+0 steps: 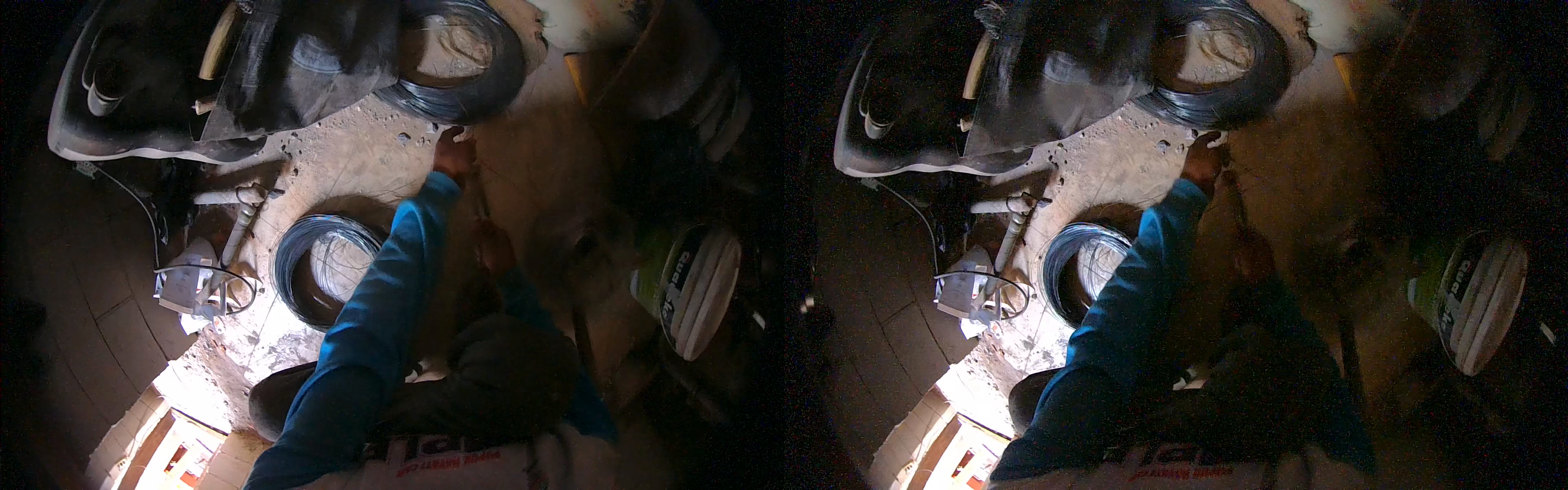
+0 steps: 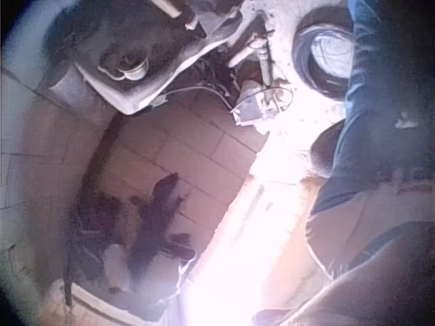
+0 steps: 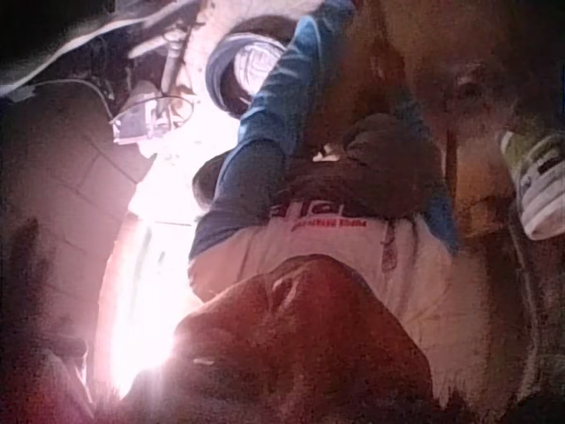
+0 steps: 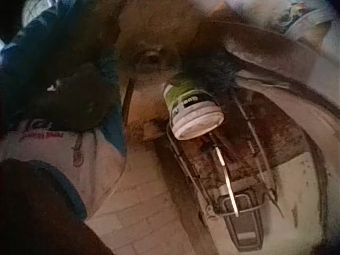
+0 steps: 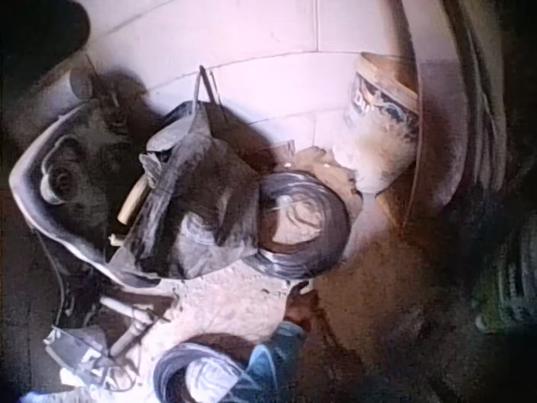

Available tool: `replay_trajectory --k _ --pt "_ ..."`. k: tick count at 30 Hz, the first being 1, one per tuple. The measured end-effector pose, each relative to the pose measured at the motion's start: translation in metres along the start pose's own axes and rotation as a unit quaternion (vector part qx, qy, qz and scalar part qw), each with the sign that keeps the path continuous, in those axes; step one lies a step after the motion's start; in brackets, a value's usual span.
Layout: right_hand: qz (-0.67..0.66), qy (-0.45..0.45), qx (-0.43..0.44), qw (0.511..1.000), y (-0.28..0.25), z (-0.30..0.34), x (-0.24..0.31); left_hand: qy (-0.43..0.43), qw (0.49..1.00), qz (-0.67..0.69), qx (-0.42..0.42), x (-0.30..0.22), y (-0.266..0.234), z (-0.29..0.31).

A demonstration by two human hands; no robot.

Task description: The person holds a coil of wire and uses pliers to cut a small section of it.

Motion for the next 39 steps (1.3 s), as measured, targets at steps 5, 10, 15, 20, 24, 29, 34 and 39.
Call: replay_trajectory --k 5,10,15,20,24,29,34,39 --pt "-0.042 0.082 0.016 0.996 0.022 -0.005 0.008 0.144 0.988 -0.055 0.022 0.031 -0.044 -0.054" --pt "-0.012 -0.028 0.0 1.0 0.017 -0.019 -0.003 0.277 0.953 -0.117 -0.024 0.019 -0.036 -0.035" --pt "-0.15 -0.089 0.0 0.985 0.021 -0.013 -0.014 0.125 0.979 -0.157 -0.016 0.002 -0.035 -0.015" --pt "0.249 -0.344 -0.067 0.903 0.003 0.007 0.035 0.172 0.971 -0.157 0.052 0.0 -0.034 -0.016" --pt "-0.188 0.011 0.007 0.982 0.04 -0.019 -0.042 0.061 0.976 -0.181 -0.101 -0.02 -0.03 0.007" --pt "-0.093 0.018 -0.012 0.995 0.023 -0.005 0.022 0.157 0.955 -0.251 0.025 -0.017 -0.053 0.006" --pt "0.148 -0.181 -0.023 0.972 0.016 -0.015 -0.016 0.08 0.994 0.018 0.078 -0.014 -0.016 0.001" --pt "-0.304 -0.004 0.004 0.953 0.032 -0.012 -0.003 0.22 0.915 -0.335 -0.051 -0.022 -0.043 -0.003"
Point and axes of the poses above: each hand's wrist, its own z-axis away from the middle knuckle, its own y-axis out of the palm, x = y × z, the point moved 7 cm from there along -z, towards the middle knuckle, and after that the axes turned 8 degrees about -y, right-handed, at the moved point
